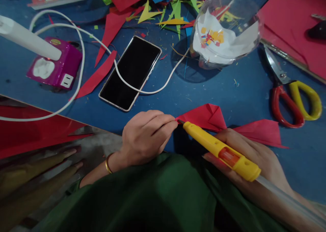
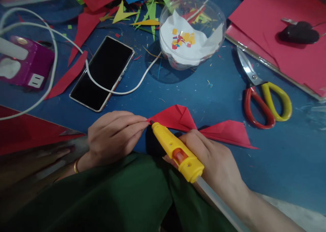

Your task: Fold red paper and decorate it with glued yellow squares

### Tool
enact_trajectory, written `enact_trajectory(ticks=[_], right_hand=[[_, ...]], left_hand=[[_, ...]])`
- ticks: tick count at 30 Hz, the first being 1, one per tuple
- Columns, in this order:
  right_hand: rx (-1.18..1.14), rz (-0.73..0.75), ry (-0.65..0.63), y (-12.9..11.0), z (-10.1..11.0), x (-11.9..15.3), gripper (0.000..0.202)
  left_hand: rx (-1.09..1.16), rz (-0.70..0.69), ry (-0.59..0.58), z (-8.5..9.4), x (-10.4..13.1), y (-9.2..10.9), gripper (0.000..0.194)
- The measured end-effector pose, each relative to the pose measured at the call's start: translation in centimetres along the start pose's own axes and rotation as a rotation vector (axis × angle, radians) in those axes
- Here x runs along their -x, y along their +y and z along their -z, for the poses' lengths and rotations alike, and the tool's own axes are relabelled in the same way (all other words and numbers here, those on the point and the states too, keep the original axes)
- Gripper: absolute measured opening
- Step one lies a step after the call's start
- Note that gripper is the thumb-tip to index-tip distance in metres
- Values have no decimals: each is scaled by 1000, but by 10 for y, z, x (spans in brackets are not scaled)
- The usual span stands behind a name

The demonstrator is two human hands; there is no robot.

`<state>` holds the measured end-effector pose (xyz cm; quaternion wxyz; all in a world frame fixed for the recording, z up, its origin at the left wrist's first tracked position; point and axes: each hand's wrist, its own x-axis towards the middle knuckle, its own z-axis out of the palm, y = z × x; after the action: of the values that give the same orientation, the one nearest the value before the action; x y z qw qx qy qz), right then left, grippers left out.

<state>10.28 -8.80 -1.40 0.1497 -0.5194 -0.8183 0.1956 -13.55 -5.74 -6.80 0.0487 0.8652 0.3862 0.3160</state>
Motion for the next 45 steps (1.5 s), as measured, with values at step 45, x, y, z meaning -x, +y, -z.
enact_trajectory(ticks=[45], right_hand=[[63, -94, -18, 3, 1, 12, 29]], left_hand=[[-20, 0, 18, -1, 0, 0, 20]])
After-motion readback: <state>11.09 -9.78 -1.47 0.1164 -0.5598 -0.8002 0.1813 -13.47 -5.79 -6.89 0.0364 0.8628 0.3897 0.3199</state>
